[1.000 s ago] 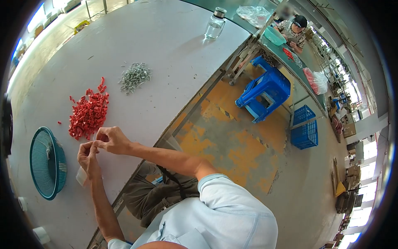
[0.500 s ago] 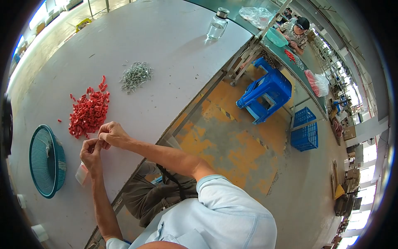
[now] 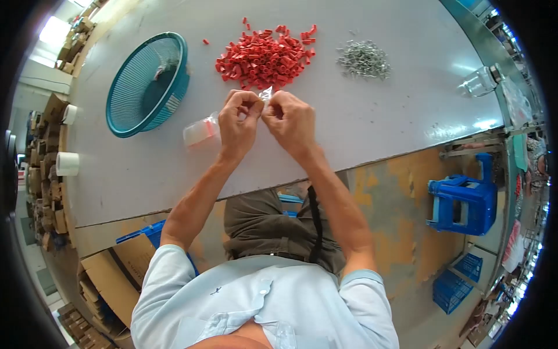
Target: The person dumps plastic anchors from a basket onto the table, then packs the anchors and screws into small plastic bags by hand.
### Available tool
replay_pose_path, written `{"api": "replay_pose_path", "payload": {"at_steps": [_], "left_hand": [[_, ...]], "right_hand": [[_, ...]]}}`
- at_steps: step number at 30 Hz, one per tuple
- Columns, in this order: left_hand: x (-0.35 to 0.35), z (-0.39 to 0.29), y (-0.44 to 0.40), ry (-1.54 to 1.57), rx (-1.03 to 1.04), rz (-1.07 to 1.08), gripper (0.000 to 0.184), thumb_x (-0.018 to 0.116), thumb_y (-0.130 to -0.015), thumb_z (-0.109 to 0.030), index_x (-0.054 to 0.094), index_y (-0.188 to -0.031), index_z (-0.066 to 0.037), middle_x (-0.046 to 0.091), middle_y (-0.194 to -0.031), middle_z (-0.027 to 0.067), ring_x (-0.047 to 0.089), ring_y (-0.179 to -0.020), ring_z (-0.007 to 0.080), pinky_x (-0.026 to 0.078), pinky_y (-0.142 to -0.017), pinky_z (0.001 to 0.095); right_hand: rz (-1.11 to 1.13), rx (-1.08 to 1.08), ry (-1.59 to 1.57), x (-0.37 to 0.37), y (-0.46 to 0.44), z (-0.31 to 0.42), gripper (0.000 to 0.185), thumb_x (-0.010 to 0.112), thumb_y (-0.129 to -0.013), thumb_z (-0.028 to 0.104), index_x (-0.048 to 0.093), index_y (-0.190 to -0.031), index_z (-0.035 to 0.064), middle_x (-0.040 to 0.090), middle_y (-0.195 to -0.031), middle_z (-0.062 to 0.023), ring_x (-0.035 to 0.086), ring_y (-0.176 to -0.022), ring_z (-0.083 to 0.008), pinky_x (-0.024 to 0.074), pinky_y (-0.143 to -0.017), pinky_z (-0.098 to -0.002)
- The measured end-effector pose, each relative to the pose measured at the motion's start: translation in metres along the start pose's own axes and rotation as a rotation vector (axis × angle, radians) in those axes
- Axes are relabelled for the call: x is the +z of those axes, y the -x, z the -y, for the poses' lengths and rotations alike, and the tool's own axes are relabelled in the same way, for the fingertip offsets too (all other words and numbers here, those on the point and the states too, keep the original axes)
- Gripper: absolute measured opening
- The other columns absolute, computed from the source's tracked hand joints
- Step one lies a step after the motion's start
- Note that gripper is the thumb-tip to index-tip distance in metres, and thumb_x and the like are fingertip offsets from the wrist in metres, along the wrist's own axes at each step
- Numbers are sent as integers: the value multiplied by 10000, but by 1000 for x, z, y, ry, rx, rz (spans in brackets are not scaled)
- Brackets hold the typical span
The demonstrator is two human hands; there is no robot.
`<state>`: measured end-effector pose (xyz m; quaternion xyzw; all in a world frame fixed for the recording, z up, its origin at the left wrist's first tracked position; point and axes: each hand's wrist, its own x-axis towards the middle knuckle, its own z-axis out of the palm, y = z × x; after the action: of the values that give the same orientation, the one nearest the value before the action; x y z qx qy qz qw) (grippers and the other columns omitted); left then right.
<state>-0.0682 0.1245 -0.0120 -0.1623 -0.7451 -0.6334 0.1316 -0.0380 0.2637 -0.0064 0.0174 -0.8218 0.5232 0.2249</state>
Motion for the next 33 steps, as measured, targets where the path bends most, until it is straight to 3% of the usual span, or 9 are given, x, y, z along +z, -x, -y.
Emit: {"api": "replay_pose_path", "payload": {"at_steps": [1, 8, 11, 13, 17, 20, 26, 28, 33], "left_hand": [[3, -5, 1, -199, 186, -35, 69, 731, -930, -8, 669, -960, -14, 653, -854, 102, 646, -745, 222, 528, -693, 333], [6, -3, 8, -195, 54, 135, 90, 703, -958, -24, 638, -1020, -17, 670, -832, 189, 702, -710, 326, 547, -652, 415], [9, -2, 6, -94, -29, 148, 77, 701, -963, -22, 660, -1024, 0, 724, -854, 160, 743, -737, 252, 570, -657, 366], [8, 1, 5, 166, -261, 206, 93, 701, -966, -21, 694, -1050, 19, 757, -900, 105, 743, -800, 154, 598, -700, 302], [5, 1, 2, 242, -370, 202, 90, 701, -964, -9, 722, -1043, 29, 750, -914, 65, 721, -833, 115, 623, -748, 270], [9, 4, 5, 258, -322, 182, 76, 710, -960, -8, 725, -1028, 20, 742, -883, 47, 705, -799, 100, 601, -729, 256], [13, 3, 9, 73, -187, 215, 74, 744, -936, -14, 728, -1007, -5, 718, -799, 21, 656, -720, 72, 540, -681, 248], [14, 6, 10, 58, -173, 212, 74, 748, -934, -19, 730, -1004, -6, 717, -796, 26, 657, -720, 72, 540, -682, 250], [11, 5, 8, 24, -124, 242, 87, 728, -945, 4, 722, -1031, 10, 713, -830, 10, 651, -739, 61, 543, -682, 238]], "right_hand": [[-23, -36, 80, -2, 2, 2, 94, 731, -850, 102, 681, -857, 23, 695, -724, -100, 677, -622, -189, 551, -603, -349], [-15, 11, 82, -10, 8, 5, 96, 729, -848, 108, 690, -865, 22, 706, -741, -113, 701, -647, -215, 568, -620, -363], [-39, 47, 104, -14, 10, 3, 78, 724, -846, 95, 697, -865, 24, 709, -746, -120, 703, -648, -225, 570, -619, -365], [-53, 67, 82, -16, 11, 0, 66, 720, -842, 83, 700, -866, 24, 716, -756, -120, 703, -647, -229, 572, -621, -362], [-23, -33, 59, -23, 19, 2, 79, 724, -868, 78, 733, -926, 27, 736, -817, -128, 719, -678, -248, 580, -641, -358], [71, -75, 103, -53, 11, -10, 91, 720, -908, 90, 759, -962, 27, 749, -868, -144, 742, -735, -258, 587, -664, -349], [-102, 9, 424, -156, -38, -88, 124, 738, -922, 99, 784, -1018, 36, 765, -924, -129, 744, -774, -215, 603, -711, -354], [-68, 40, 539, -170, -50, -98, 195, 771, -911, 115, 781, -1089, 36, 773, -902, -87, 724, -770, -150, 599, -720, -314], [101, -13, 626, -145, -77, -89, 205, 793, -882, 140, 775, -1074, 73, 706, -916, -96, 712, -791, -250, 587, -765, -390]]}}
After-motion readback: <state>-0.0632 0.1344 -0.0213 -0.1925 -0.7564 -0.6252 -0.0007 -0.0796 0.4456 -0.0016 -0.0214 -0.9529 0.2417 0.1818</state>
